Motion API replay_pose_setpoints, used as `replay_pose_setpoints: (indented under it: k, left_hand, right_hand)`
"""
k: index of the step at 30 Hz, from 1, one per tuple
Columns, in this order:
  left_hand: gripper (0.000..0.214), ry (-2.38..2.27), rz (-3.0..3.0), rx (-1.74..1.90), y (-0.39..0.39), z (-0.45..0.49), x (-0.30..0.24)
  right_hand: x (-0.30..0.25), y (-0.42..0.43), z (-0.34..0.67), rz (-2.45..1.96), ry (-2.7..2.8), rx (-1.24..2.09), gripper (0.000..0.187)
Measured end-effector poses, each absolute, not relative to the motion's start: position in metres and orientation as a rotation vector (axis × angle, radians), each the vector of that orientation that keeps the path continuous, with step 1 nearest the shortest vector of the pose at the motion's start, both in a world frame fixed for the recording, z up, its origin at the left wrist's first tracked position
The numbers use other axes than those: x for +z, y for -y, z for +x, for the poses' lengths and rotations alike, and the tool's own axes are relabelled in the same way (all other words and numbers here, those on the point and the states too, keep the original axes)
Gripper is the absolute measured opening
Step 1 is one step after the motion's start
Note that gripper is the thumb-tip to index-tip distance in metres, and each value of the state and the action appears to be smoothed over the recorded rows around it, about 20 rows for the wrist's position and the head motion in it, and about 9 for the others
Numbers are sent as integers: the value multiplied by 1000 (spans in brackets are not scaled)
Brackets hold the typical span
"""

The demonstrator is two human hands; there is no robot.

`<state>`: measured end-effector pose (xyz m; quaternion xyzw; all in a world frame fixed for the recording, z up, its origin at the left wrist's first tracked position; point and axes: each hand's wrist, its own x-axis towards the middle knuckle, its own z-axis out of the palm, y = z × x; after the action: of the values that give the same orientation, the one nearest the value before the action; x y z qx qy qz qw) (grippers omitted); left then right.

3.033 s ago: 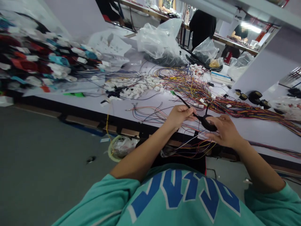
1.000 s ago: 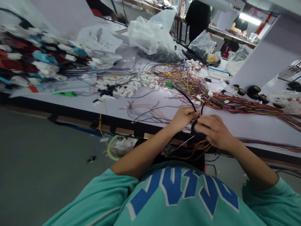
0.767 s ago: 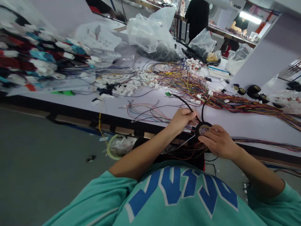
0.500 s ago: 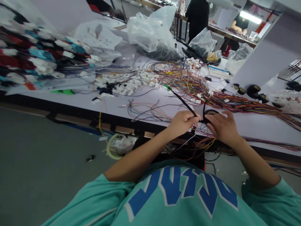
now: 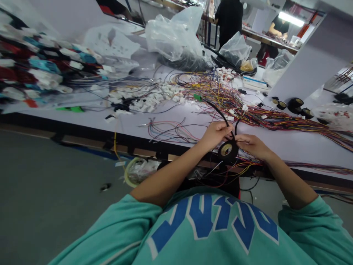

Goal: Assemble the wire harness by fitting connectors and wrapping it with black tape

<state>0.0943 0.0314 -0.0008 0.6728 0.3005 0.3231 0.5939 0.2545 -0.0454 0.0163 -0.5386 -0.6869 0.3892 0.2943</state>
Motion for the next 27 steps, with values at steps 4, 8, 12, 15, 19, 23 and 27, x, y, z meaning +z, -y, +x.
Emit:
replay_pose_setpoints:
  k: [4, 8, 12, 15, 19, 23, 27]
  left_hand:
    - [31, -797, 1786, 664, -23, 96, -1]
    - [28, -917, 1952, 595, -21, 96, 7]
    - [31, -903, 1804, 596, -26, 97, 6]
    - [25, -925, 1581, 505, -29, 101, 5]
    - [21, -978, 1402, 424, -31, 109, 7]
    - [30, -1034, 1418, 407, -33, 111, 7]
    - [26, -1067, 1565, 377, -32, 107, 6]
  right_hand:
    - [4, 42, 250, -1527, 1683, 999, 15]
    - [1, 43, 250, -1579, 1717, 877, 14]
    - [8, 56, 255, -1577, 1886, 465, 16]
    - [8, 67, 255, -1560, 2170, 181, 20]
    - [7, 76, 255, -1543, 2395, -17, 25]
    - [10, 84, 262, -1329, 2462, 5, 18]
    - [8, 93, 268, -1228, 2483, 7, 16]
